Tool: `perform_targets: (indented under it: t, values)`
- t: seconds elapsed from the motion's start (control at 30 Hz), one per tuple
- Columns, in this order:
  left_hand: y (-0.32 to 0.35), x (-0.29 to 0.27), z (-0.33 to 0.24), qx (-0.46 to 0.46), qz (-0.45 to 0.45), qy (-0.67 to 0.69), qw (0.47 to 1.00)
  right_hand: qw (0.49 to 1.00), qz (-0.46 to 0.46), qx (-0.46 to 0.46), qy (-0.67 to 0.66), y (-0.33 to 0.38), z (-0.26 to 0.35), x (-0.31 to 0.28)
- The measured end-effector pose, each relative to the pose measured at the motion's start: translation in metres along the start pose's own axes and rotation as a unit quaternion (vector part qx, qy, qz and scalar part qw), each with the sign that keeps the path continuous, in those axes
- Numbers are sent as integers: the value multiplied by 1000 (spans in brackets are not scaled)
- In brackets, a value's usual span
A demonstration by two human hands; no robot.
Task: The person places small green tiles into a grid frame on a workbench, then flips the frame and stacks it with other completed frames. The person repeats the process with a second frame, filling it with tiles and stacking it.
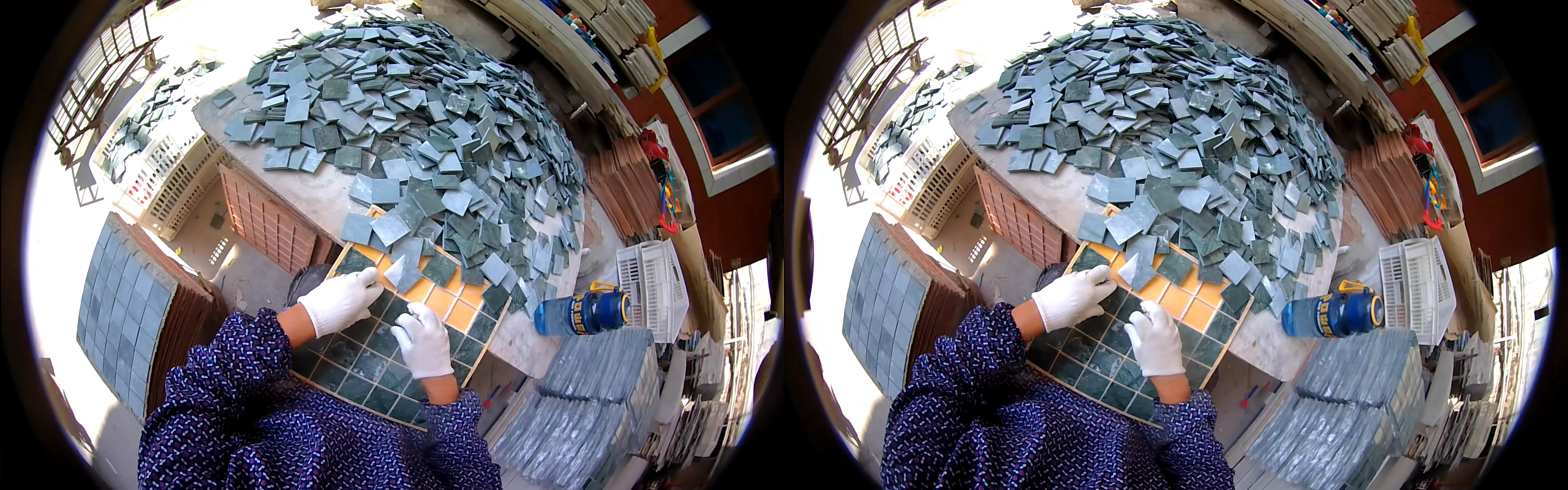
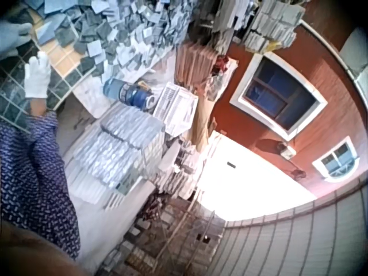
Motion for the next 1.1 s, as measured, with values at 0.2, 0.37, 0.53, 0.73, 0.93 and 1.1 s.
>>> perform_targets:
  t: [0.2, 0.37, 0.53, 0.73, 0.93, 1.1]
  values:
    - [-8, 8, 1, -52, -33, 62, 996, 997, -76, 16, 5, -30, 0, -12]
    - [27, 0, 0, 12, -239, 103, 965, 987, -65, 127, 79, -64, 6, 8]
    - [65, 22, -7, -197, -167, 594, 762, 999, -1, -34, 6, -26, 17, 13]
    - [74, 23, 17, -215, -265, 409, 847, 998, 11, 38, -38, -2, 11, 10]
    - [54, -7, 30, -144, -298, 160, 930, 998, 6, 49, 41, -23, 24, 19]
    - [26, -32, 46, -75, -161, 9, 984, 995, 31, 97, 6, -30, 21, 21]
Point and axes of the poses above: each hand's wrist, its own y-axis away from the middle knuckle, its own x-axis out of the palm, z = x × y, the point moved 3 cm from there along -y, towards the middle knuckle, and after that the axes turned 3 degrees about -y, right-handed, at the moved point
